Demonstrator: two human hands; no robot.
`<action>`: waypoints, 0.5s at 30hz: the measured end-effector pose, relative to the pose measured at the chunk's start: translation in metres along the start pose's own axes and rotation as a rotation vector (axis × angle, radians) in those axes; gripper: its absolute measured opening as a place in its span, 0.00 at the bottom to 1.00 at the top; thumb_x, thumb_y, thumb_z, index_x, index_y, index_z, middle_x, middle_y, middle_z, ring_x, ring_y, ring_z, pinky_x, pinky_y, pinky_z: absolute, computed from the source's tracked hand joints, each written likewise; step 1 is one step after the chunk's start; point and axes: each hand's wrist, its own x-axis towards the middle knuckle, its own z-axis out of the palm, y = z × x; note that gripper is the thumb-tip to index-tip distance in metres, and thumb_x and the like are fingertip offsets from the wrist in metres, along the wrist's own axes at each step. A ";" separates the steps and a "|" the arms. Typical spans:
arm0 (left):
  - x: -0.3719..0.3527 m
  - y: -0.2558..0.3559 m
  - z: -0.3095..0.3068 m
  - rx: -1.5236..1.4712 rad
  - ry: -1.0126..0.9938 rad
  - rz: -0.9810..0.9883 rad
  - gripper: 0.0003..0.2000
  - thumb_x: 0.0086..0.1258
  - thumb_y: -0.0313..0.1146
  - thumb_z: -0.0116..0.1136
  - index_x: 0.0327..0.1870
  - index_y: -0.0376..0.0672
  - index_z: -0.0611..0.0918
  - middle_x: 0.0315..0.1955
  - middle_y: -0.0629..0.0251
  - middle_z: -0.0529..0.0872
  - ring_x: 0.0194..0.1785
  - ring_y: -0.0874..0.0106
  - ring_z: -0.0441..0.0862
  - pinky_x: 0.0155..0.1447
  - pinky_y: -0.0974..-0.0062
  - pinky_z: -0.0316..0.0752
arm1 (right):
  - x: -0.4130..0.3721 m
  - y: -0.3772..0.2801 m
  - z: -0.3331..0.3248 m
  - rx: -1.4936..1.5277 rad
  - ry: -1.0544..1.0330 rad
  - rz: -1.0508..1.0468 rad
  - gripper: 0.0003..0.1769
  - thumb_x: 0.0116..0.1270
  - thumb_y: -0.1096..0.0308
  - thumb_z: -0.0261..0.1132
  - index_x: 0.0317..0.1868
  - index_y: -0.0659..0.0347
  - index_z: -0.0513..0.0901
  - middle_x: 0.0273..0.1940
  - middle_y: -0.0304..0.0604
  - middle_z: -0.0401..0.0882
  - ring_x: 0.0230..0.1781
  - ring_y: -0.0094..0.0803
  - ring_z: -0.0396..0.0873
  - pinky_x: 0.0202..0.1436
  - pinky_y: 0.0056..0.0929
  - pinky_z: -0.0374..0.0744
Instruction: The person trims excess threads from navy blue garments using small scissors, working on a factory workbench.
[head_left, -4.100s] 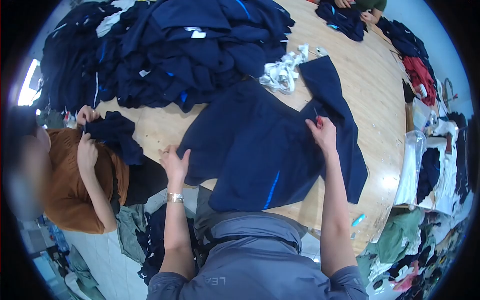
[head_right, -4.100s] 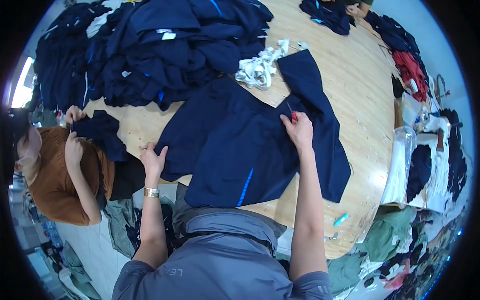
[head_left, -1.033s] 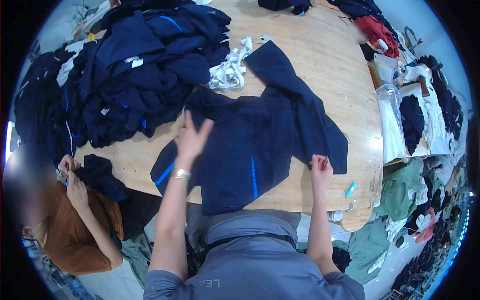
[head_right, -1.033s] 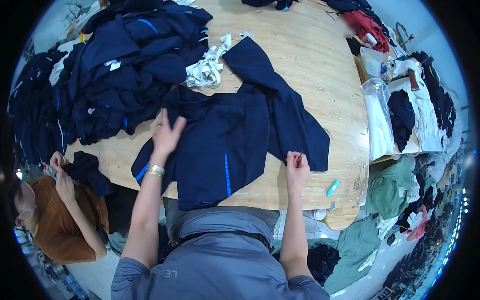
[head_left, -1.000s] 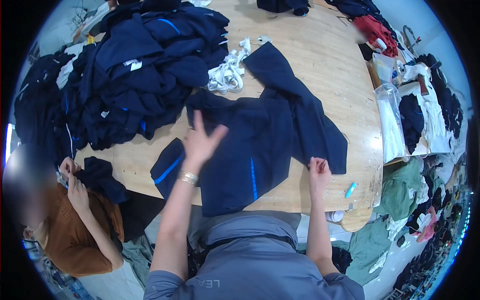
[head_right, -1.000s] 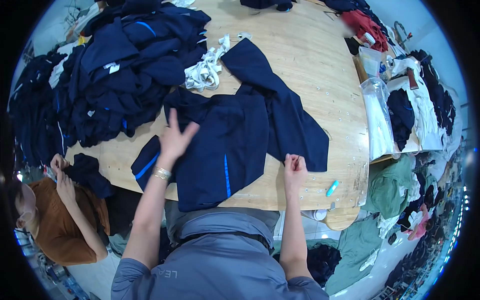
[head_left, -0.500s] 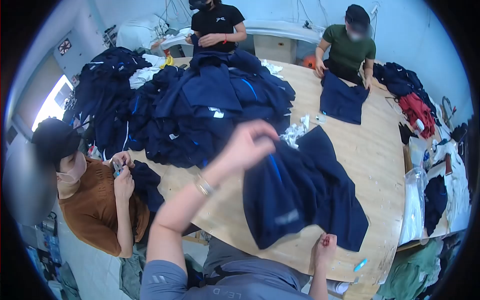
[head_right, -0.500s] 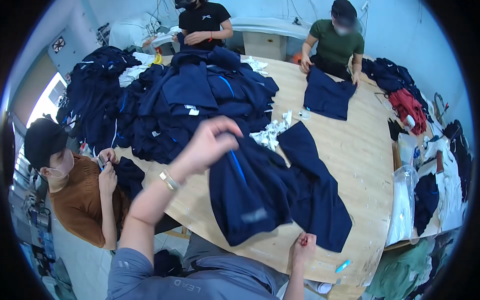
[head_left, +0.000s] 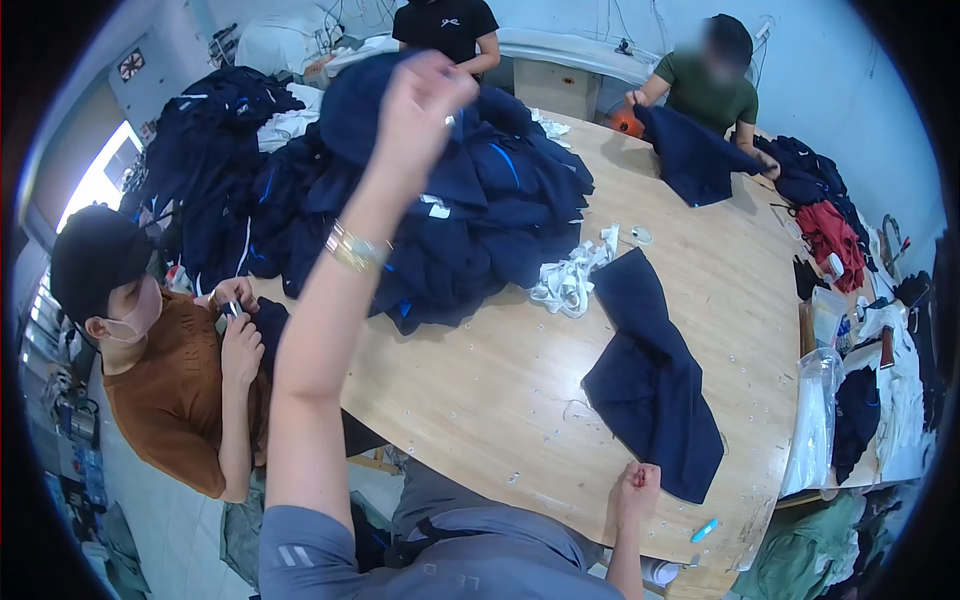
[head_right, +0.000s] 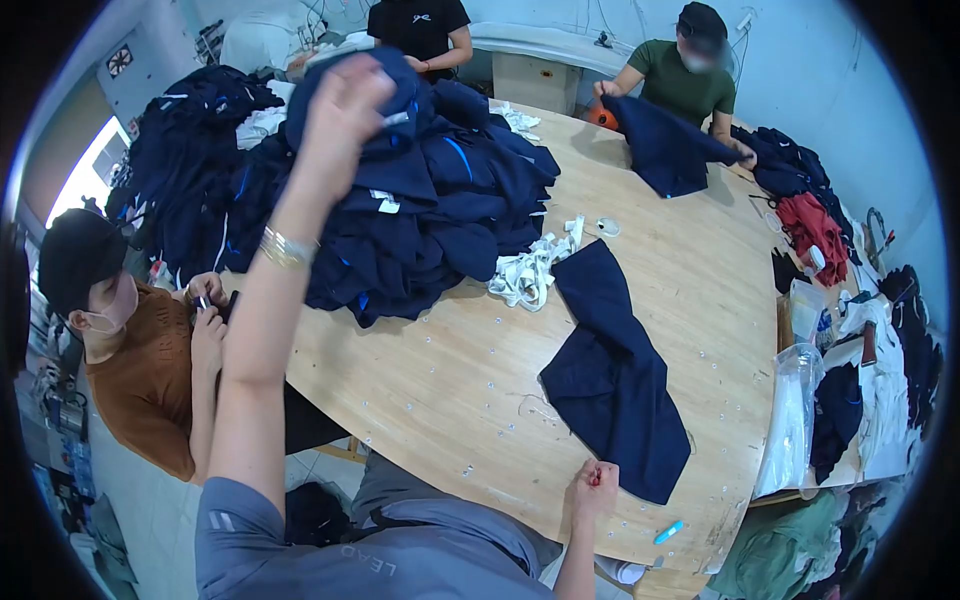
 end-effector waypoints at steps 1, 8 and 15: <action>-0.025 -0.010 0.008 0.047 -0.163 -0.180 0.21 0.65 0.42 0.63 0.55 0.44 0.75 0.44 0.70 0.80 0.44 0.79 0.77 0.45 0.78 0.73 | 0.004 0.001 -0.003 -0.019 0.025 -0.013 0.13 0.60 0.73 0.66 0.22 0.64 0.72 0.27 0.42 0.69 0.20 0.30 0.65 0.24 0.29 0.65; -0.243 -0.142 0.051 0.022 -1.405 -0.579 0.24 0.74 0.47 0.50 0.62 0.38 0.71 0.52 0.60 0.81 0.55 0.72 0.77 0.61 0.74 0.70 | 0.069 -0.003 -0.036 -0.624 0.334 -0.388 0.20 0.49 0.58 0.75 0.21 0.65 0.76 0.46 0.54 0.80 0.40 0.50 0.78 0.42 0.44 0.76; -0.339 -0.120 0.055 0.101 -1.325 -0.686 0.21 0.71 0.45 0.55 0.57 0.39 0.76 0.46 0.53 0.84 0.53 0.64 0.81 0.58 0.71 0.73 | 0.100 0.002 -0.024 -0.393 0.064 -0.094 0.03 0.54 0.72 0.62 0.26 0.61 0.78 0.29 0.48 0.76 0.28 0.48 0.77 0.33 0.40 0.77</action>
